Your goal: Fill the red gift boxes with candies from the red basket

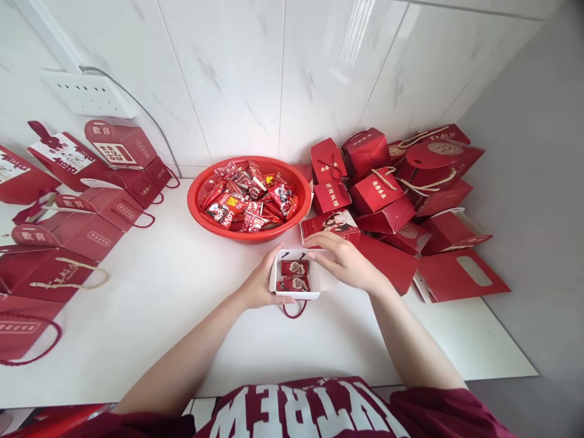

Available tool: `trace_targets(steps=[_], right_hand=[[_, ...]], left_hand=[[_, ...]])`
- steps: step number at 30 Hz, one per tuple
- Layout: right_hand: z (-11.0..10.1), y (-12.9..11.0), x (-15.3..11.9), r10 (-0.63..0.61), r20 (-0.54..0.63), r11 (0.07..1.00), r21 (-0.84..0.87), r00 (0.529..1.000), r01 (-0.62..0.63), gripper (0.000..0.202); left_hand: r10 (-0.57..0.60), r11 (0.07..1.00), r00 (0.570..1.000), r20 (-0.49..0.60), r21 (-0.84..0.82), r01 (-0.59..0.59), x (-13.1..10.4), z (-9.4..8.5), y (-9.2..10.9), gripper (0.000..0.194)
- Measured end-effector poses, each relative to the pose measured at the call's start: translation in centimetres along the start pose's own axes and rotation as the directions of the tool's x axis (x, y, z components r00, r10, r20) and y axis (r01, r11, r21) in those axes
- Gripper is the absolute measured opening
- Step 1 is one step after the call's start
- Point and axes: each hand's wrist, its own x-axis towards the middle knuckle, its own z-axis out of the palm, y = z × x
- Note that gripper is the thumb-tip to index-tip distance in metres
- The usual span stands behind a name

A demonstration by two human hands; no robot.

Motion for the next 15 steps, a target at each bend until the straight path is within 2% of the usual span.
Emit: trace_targets(steps=[3,5,8,10,12,13,14,15], right_hand=[[0.2,1.1,-2.0,0.066,-0.248,0.998,0.025,0.966,-0.062,0.022],[0.5,2.1,-3.1,0.124,-0.358,0.992,0.08,0.926,-0.102,0.021],[1.0,3.1,-3.8,0.176,-0.433,0.982,0.141,0.884,-0.126,0.023],[0.9,3.0,-3.5,0.159,-0.436,0.985,0.133,0.886,-0.111,0.02],[0.4,2.2,-2.3,0.089,-0.347,0.996,0.058,0.934,-0.073,0.017],[0.3,1.6,-1.4,0.044,-0.225,0.999,-0.021,0.973,-0.05,0.016],[0.2,1.0,-0.5,0.013,-0.052,0.993,-0.12,0.999,-0.019,0.016],[0.4,0.5,0.6,0.01,0.138,0.975,-0.219,0.99,0.021,0.018]], left_hand=[[0.0,1.0,1.0,-0.002,0.004,0.0,-0.3,-0.1,0.4,0.134],[0.003,0.999,1.0,-0.001,0.04,-0.003,-0.5,-0.3,0.8,0.134],[-0.003,0.995,1.0,-0.013,0.1,0.005,-0.7,-0.6,1.2,0.131],[-0.008,0.993,1.0,-0.023,0.116,0.011,-0.6,-0.6,1.2,0.129],[-0.01,0.993,1.0,-0.028,0.117,0.013,-0.5,-0.7,1.1,0.128],[-0.011,0.993,1.0,-0.029,0.117,0.014,-0.5,-0.7,1.0,0.128],[-0.015,0.993,1.0,-0.027,0.119,0.018,-0.4,-0.7,0.9,0.129],[-0.022,0.992,0.999,-0.023,0.124,0.025,-0.4,-0.7,0.9,0.129]])
